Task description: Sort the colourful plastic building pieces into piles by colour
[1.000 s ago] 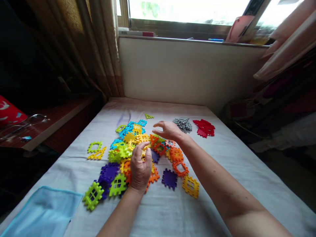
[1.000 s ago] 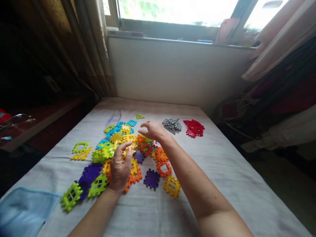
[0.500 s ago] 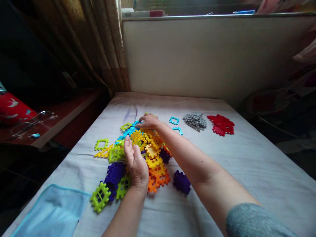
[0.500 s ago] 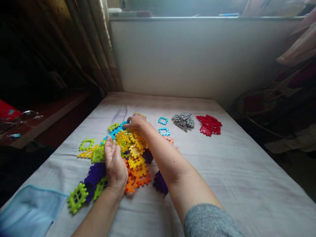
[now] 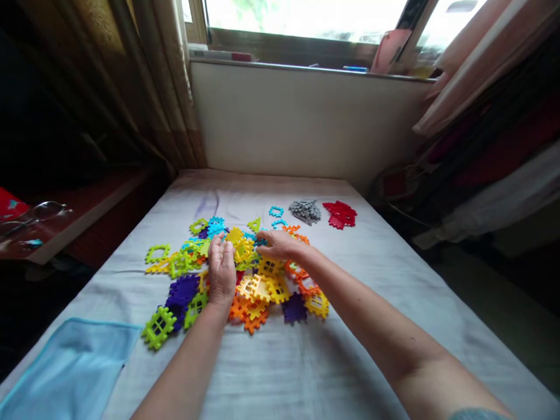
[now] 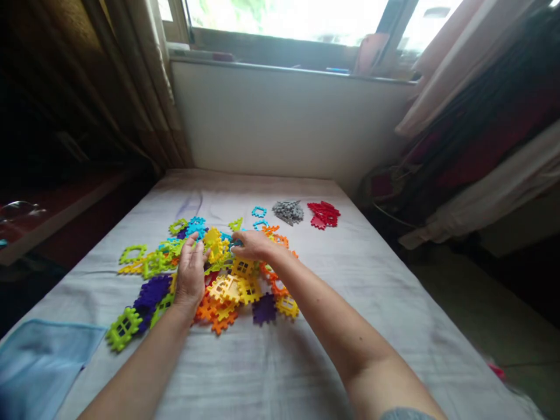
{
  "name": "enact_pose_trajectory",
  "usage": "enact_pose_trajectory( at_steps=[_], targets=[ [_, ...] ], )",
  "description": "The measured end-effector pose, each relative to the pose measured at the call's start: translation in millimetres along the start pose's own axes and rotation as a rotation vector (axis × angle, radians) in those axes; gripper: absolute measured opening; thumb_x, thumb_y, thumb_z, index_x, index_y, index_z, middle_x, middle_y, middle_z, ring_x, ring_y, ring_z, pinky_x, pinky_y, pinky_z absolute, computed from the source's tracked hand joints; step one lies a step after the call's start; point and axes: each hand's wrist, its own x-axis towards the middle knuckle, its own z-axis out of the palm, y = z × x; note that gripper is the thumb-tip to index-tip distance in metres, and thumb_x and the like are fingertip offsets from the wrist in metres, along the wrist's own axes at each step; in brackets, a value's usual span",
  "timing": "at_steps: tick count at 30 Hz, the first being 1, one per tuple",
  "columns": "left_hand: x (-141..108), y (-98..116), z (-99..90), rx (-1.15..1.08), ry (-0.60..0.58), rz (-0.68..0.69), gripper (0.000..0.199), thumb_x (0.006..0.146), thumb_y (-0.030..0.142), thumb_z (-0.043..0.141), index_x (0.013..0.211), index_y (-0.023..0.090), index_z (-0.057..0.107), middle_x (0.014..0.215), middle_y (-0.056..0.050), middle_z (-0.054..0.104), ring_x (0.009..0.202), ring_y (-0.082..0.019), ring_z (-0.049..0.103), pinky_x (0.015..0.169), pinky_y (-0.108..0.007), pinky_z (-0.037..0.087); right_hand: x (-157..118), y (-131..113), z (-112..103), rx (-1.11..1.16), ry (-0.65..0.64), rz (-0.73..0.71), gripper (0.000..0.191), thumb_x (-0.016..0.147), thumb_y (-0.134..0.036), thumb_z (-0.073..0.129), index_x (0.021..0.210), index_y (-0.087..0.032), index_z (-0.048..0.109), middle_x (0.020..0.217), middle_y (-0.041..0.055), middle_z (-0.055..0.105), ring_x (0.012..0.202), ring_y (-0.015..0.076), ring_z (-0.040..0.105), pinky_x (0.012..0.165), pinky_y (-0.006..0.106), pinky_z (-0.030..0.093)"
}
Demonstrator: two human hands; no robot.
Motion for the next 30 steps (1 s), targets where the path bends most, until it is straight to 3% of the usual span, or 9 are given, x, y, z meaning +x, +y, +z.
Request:
enact_pose_trajectory(
  at_steps=[3,7,9,11,13,17,23,26,30],
  targets=[
    [-8.3,15.5,-4.2,-0.048,-0.080,-0.075,0.053,0.094,0.048,0.046,0.138,0.021,0.047,0.135,-0.012,0.059,0.123,-0.023,0.059,0.102,-0.040,0.051,-43.2,3.7,4.4,0.146,0.141,-0.057,0.030,0.087,-0.028,0.061,0.114,-0.023,0.071,0.111,0.0062,0.075,0.100,0.0201,0.069,0.088,0.031,0.051],
    [-13.1,29.6,-45.4,0.341,-0.129,0.232,0.051,0.091,0.049,0.048,0.131,0.020,0.056,0.132,-0.013,0.062,0.128,-0.026,0.055,0.112,-0.045,0.041,-101.1,25.2,20.4,0.304,0.369,-0.074,0.023,0.089,-0.029,0.058,0.105,-0.024,0.074,0.110,0.0056,0.075,0.103,0.0186,0.068,0.094,0.033,0.051],
    [-15.8,28.9,-75.1,0.676,-0.054,0.361,0.048,0.089,0.048,0.050,0.126,0.020,0.061,0.139,-0.015,0.057,0.137,-0.030,0.045,0.119,-0.051,0.028,-124.1,38.2,35.8,0.296,0.565,0.044,0.023,0.089,-0.029,0.057,0.104,-0.022,0.073,0.114,0.0079,0.074,0.109,0.0204,0.066,0.099,0.037,0.049],
    [-22.5,24.1,-99.6,0.950,0.020,0.312,0.049,0.088,0.047,0.050,0.127,0.019,0.062,0.143,-0.018,0.054,0.140,-0.036,0.040,0.118,-0.061,0.021,-140.2,46.6,54.4,0.229,0.707,0.246,0.027,0.089,-0.030,0.056,0.110,-0.022,0.071,0.121,0.0104,0.071,0.115,0.0235,0.063,0.103,0.043,0.046],
    [-33.1,17.7,-111.5,1.072,0.003,0.222,0.052,0.088,0.047,0.049,0.129,0.018,0.060,0.141,-0.020,0.056,0.135,-0.037,0.046,0.114,-0.065,0.025,-148.9,46.1,72.4,0.143,0.726,0.424,0.034,0.091,-0.032,0.054,0.120,-0.022,0.068,0.128,0.0127,0.067,0.121,0.0269,0.059,0.106,0.049,0.043],
    [-57.1,10.9,-91.6,1.092,-0.056,0.219,0.053,0.088,0.049,0.050,0.130,0.018,0.060,0.142,-0.021,0.056,0.130,-0.036,0.051,0.110,-0.062,0.032,-148.5,20.5,96.2,0.087,0.649,0.455,0.040,0.093,-0.031,0.051,0.129,-0.020,0.063,0.137,0.0160,0.061,0.129,0.0299,0.053,0.110,0.053,0.037],
    [-77.9,22.3,-37.8,0.739,-0.090,0.324,0.044,0.089,0.043,0.049,0.122,0.018,0.065,0.140,-0.018,0.057,0.129,-0.031,0.054,0.111,-0.052,0.039,-145.2,-10.6,106.1,0.478,0.724,0.288,0.039,0.094,-0.031,0.041,0.123,-0.021,0.066,0.124,0.0104,0.070,0.118,0.0216,0.063,0.105,0.039,0.047],
    [-79.2,27.3,-46.1,0.486,-0.045,0.416,0.041,0.093,0.041,0.041,0.118,0.019,0.065,0.133,-0.013,0.063,0.127,-0.023,0.056,0.113,-0.042,0.041,-158.1,-2.0,104.8,0.591,0.858,0.349,0.040,0.092,-0.032,0.038,0.114,-0.020,0.070,0.119,0.0106,0.071,0.114,0.0220,0.065,0.102,0.040,0.049],
    [-76.8,23.8,-84.2,0.496,0.074,0.367,0.038,0.091,0.040,0.043,0.114,0.019,0.065,0.121,-0.012,0.068,0.119,-0.023,0.062,0.110,-0.041,0.044,-179.6,14.0,99.4,0.627,0.902,0.396,0.035,0.087,-0.038,0.046,0.101,-0.020,0.073,0.103,0.0103,0.075,0.096,0.0229,0.069,0.090,0.039,0.055]
  ],
)
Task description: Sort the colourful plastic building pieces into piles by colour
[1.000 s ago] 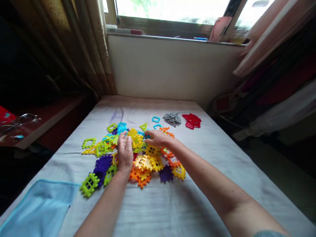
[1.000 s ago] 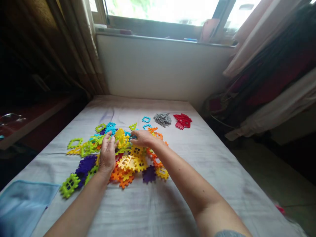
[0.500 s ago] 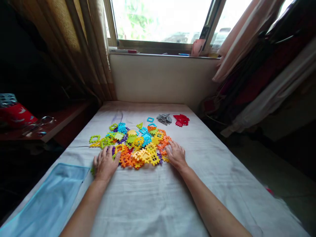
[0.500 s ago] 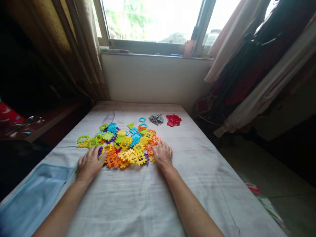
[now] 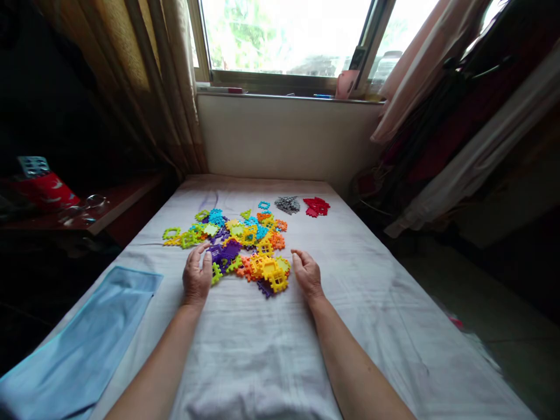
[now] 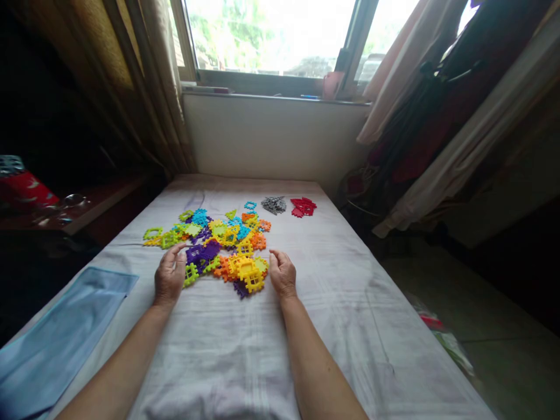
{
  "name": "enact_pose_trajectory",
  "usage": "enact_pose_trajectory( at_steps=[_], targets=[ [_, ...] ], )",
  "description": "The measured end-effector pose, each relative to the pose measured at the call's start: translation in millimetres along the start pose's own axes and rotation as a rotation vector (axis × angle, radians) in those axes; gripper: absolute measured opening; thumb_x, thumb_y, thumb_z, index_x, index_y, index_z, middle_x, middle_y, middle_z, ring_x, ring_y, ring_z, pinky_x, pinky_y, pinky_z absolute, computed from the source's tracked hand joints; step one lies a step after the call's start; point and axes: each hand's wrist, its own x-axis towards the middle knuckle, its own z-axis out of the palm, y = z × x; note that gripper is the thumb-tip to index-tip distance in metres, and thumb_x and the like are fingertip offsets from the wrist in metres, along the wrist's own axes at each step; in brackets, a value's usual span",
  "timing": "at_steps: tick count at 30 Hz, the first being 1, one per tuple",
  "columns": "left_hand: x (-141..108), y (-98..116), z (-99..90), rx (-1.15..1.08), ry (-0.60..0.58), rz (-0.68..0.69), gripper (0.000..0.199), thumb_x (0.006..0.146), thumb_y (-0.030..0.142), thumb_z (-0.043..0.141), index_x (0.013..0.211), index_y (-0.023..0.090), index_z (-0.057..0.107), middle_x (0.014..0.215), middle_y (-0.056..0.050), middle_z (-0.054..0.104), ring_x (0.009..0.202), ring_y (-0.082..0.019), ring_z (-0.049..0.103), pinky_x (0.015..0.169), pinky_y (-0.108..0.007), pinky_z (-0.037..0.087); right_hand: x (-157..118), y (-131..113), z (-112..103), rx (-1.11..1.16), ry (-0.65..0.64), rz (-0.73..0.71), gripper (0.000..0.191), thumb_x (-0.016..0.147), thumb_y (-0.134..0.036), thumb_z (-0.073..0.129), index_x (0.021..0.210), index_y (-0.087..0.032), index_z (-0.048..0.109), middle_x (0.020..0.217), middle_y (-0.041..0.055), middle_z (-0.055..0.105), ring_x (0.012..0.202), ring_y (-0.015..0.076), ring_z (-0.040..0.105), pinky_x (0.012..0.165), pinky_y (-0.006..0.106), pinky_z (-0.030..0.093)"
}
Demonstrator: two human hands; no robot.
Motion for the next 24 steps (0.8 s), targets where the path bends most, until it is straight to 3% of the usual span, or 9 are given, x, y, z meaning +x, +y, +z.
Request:
enact_pose_trajectory(
  at_steps=[5,8,14,19,24],
  targets=[
    [-4.5,-17.3,-13.5,0.120,-0.055,-0.065,0.038,0.085,0.038,0.048,0.112,0.018,0.065,0.119,-0.014,0.069,0.114,-0.026,0.064,0.105,-0.042,0.048,-7.5,-6.6,-17.0,-0.078,-0.156,-0.120,0.028,0.082,-0.041,0.057,0.092,-0.020,0.071,0.092,0.0076,0.072,0.076,0.0187,0.066,0.068,0.031,0.056],
    [-5.7,-15.3,-9.1,0.132,-0.097,-0.036,0.035,0.083,0.036,0.051,0.111,0.021,0.065,0.120,-0.011,0.069,0.116,-0.025,0.064,0.107,-0.040,0.047,-14.5,-17.0,-20.4,-0.197,-0.181,-0.244,0.024,0.080,-0.039,0.063,0.095,-0.021,0.069,0.091,0.0056,0.070,0.077,0.0184,0.065,0.074,0.032,0.055],
    [-5.9,-18.2,-12.1,0.062,-0.090,-0.115,0.036,0.085,0.039,0.052,0.114,0.023,0.065,0.120,-0.008,0.070,0.113,-0.024,0.064,0.105,-0.040,0.050,-25.9,-33.8,-17.8,-0.422,-0.314,-0.413,0.044,0.073,-0.043,0.076,0.110,-0.022,0.065,0.109,0.0102,0.068,0.102,0.0261,0.063,0.092,0.039,0.051],
    [-7.4,-24.0,-12.9,0.017,-0.111,-0.160,0.039,0.084,0.041,0.052,0.116,0.022,0.065,0.117,-0.009,0.071,0.109,-0.023,0.066,0.101,-0.039,0.052,-27.5,-33.8,-14.8,-0.505,-0.343,-0.425,0.042,0.074,-0.036,0.074,0.112,-0.022,0.066,0.112,0.0116,0.068,0.105,0.0276,0.063,0.095,0.041,0.051],
    [-7.8,-23.8,-10.4,0.022,-0.122,-0.170,0.040,0.084,0.040,0.052,0.117,0.022,0.065,0.117,-0.009,0.071,0.109,-0.023,0.067,0.099,-0.040,0.053,-24.3,-25.0,-15.0,-0.395,-0.301,-0.443,0.042,0.076,-0.031,0.070,0.116,-0.021,0.066,0.114,0.0119,0.070,0.107,0.0268,0.064,0.096,0.041,0.052]
  ],
)
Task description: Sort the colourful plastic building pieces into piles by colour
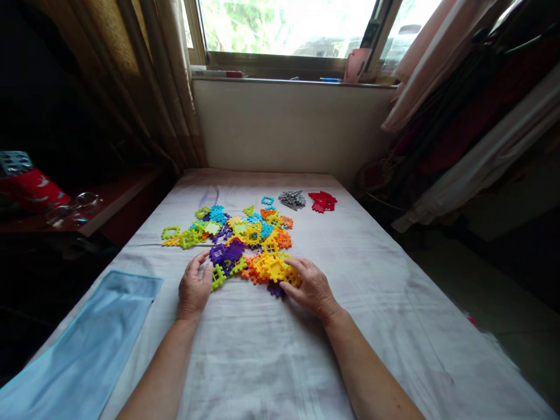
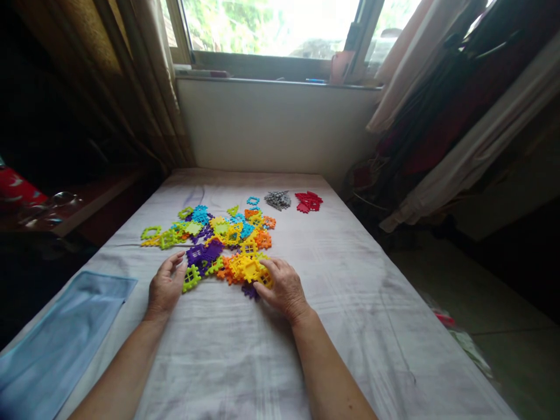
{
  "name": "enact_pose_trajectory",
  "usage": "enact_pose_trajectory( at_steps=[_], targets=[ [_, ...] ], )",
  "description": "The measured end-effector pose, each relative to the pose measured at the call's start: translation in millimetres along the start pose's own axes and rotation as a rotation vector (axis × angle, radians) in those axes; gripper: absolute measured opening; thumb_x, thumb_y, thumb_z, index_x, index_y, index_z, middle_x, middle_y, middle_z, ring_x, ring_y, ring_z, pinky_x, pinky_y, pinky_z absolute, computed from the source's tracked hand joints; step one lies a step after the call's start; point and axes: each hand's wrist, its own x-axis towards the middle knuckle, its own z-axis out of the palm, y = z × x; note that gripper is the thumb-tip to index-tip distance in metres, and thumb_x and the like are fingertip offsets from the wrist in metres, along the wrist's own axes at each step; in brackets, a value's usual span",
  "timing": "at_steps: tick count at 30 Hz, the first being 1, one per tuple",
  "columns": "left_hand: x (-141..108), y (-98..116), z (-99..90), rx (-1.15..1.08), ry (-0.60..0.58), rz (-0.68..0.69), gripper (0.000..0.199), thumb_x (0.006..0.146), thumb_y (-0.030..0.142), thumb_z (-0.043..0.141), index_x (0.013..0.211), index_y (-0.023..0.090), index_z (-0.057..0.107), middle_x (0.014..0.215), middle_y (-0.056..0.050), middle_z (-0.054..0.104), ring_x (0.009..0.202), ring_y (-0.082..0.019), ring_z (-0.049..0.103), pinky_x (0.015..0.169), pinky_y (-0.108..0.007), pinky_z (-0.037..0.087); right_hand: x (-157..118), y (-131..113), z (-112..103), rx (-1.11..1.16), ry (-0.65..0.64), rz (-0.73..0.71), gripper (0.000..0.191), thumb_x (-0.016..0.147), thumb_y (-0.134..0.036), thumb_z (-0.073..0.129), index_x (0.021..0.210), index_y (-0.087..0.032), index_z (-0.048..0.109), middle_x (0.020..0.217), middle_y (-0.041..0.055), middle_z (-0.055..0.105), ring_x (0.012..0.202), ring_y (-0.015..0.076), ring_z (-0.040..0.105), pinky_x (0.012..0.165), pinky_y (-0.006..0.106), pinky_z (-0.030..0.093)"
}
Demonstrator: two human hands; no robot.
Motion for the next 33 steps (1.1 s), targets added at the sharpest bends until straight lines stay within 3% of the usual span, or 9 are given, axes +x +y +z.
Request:
enact_pose_trajectory(
  at_steps=[4,9,13,19,28,33],
  targets=[
    [-0.4,0.7,0.4,0.008,0.012,0.004,0.039,0.084,0.039,0.052,0.116,0.022,0.066,0.116,-0.009,0.071,0.107,-0.023,0.067,0.097,-0.041,0.054,0.5,10.3,1.0,0.095,0.126,0.027,0.041,0.080,-0.030,0.063,0.120,-0.022,0.065,0.118,0.0103,0.071,0.110,0.0246,0.065,0.100,0.041,0.052],
    [-0.7,1.4,1.7,0.009,0.006,0.000,0.039,0.083,0.041,0.052,0.115,0.023,0.066,0.113,-0.008,0.072,0.105,-0.023,0.068,0.095,-0.039,0.055,9.9,33.8,-1.2,0.033,0.254,0.217,0.041,0.080,-0.030,0.058,0.119,-0.021,0.066,0.118,0.0116,0.070,0.110,0.0268,0.064,0.097,0.044,0.052],
    [-0.5,2.6,2.7,0.009,0.017,0.012,0.038,0.083,0.041,0.052,0.113,0.023,0.066,0.113,-0.008,0.072,0.105,-0.024,0.069,0.096,-0.040,0.055,25.7,53.0,-4.2,-0.087,0.215,0.332,0.042,0.079,-0.029,0.059,0.120,-0.019,0.066,0.117,0.0128,0.070,0.108,0.0272,0.063,0.100,0.043,0.049],
    [-0.2,2.9,2.2,0.019,0.000,0.012,0.041,0.083,0.042,0.051,0.115,0.022,0.066,0.118,-0.009,0.070,0.105,-0.023,0.068,0.097,-0.038,0.054,32.6,67.2,1.2,-0.183,0.180,0.358,0.041,0.081,-0.027,0.057,0.121,-0.018,0.066,0.118,0.0123,0.070,0.106,0.0265,0.062,0.099,0.041,0.047],
    [-0.8,4.3,1.4,0.027,-0.018,0.039,0.039,0.084,0.040,0.052,0.115,0.021,0.066,0.117,-0.009,0.070,0.105,-0.022,0.068,0.099,-0.038,0.054,26.7,71.7,6.5,-0.210,0.179,0.351,0.038,0.085,-0.028,0.057,0.119,-0.016,0.066,0.119,0.0133,0.069,0.106,0.0264,0.061,0.096,0.040,0.046],
    [-0.1,2.9,2.1,0.026,-0.005,0.067,0.037,0.084,0.038,0.052,0.112,0.021,0.067,0.117,-0.008,0.070,0.103,-0.021,0.068,0.098,-0.038,0.054,23.9,69.5,6.8,-0.261,0.245,0.323,0.034,0.085,-0.028,0.060,0.117,-0.018,0.069,0.122,0.0127,0.069,0.112,0.0284,0.058,0.096,0.043,0.044]
  ],
)
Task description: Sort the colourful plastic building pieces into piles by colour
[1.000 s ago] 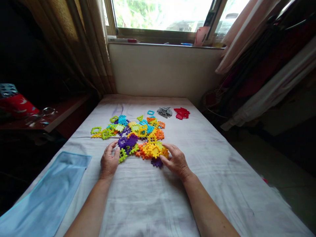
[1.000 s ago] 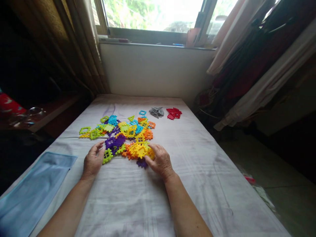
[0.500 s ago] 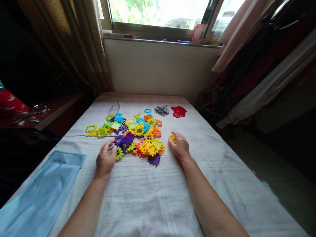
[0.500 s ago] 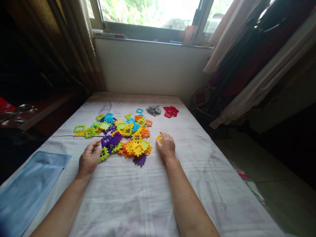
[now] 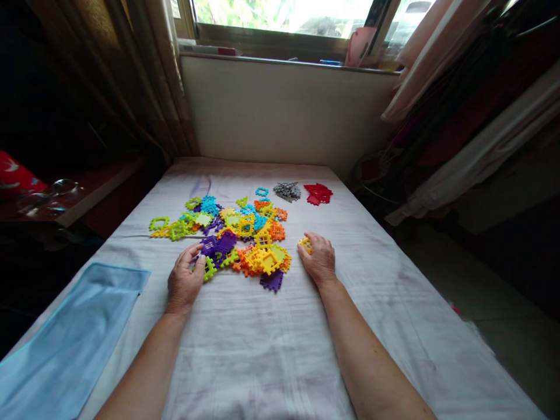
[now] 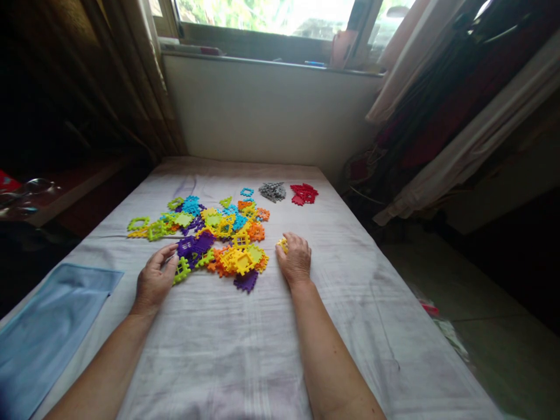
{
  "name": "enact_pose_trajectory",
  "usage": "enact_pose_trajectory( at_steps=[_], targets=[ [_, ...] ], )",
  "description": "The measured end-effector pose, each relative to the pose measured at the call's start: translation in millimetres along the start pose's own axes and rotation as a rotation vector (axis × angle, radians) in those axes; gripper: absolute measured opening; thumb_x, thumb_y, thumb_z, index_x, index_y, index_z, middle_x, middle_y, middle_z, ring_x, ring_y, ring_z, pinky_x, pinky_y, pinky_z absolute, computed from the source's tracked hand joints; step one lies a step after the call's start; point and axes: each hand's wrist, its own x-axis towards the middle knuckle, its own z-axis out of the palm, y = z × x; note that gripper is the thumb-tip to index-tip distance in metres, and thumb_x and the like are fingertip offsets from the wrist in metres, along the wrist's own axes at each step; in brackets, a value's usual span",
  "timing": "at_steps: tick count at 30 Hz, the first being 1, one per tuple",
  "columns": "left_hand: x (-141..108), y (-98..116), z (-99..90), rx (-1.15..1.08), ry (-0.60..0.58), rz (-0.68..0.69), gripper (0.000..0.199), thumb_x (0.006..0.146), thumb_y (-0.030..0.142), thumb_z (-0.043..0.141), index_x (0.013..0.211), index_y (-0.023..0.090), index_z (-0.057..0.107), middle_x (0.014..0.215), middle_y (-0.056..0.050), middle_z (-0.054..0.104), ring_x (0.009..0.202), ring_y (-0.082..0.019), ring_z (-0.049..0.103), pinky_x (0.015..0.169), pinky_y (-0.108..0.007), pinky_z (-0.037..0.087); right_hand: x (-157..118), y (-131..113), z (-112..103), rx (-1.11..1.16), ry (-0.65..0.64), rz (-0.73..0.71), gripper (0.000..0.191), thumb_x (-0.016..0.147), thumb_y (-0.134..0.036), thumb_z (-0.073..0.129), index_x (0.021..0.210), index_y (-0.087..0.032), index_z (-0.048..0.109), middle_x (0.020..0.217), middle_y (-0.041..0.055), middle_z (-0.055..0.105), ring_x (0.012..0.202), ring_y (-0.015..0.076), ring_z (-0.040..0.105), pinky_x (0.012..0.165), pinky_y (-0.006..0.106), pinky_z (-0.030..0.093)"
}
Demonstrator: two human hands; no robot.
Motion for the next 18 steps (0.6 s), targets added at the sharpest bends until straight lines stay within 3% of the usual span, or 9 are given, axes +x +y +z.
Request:
enact_pose_trajectory(
  at_steps=[6,12,18],
  targets=[
    [0.1,-0.9,0.6,-0.004,0.003,0.028,0.036,0.084,0.039,0.052,0.111,0.021,0.067,0.119,-0.008,0.070,0.108,-0.022,0.067,0.101,-0.038,0.053,-10.8,-25.8,-9.2,0.134,0.109,-0.245,0.022,0.090,-0.030,0.057,0.104,-0.023,0.074,0.114,0.0082,0.073,0.113,0.0249,0.059,0.099,0.040,0.043],
    [-1.2,0.1,0.5,-0.005,0.008,0.033,0.034,0.084,0.037,0.052,0.110,0.022,0.067,0.119,-0.007,0.070,0.105,-0.021,0.068,0.099,-0.037,0.055,-21.2,-52.3,-15.3,0.254,0.004,-0.451,0.024,0.089,-0.036,0.061,0.105,-0.022,0.072,0.107,0.0071,0.075,0.105,0.0232,0.063,0.099,0.039,0.045],
    [-1.2,1.7,0.7,0.006,0.001,0.037,0.034,0.084,0.037,0.052,0.109,0.022,0.068,0.117,-0.007,0.070,0.105,-0.021,0.067,0.103,-0.040,0.052,-30.0,-59.2,-20.5,0.239,-0.138,-0.510,0.045,0.079,-0.047,0.071,0.115,-0.020,0.069,0.114,0.0099,0.072,0.113,0.0278,0.059,0.101,0.044,0.042]
  ],
)
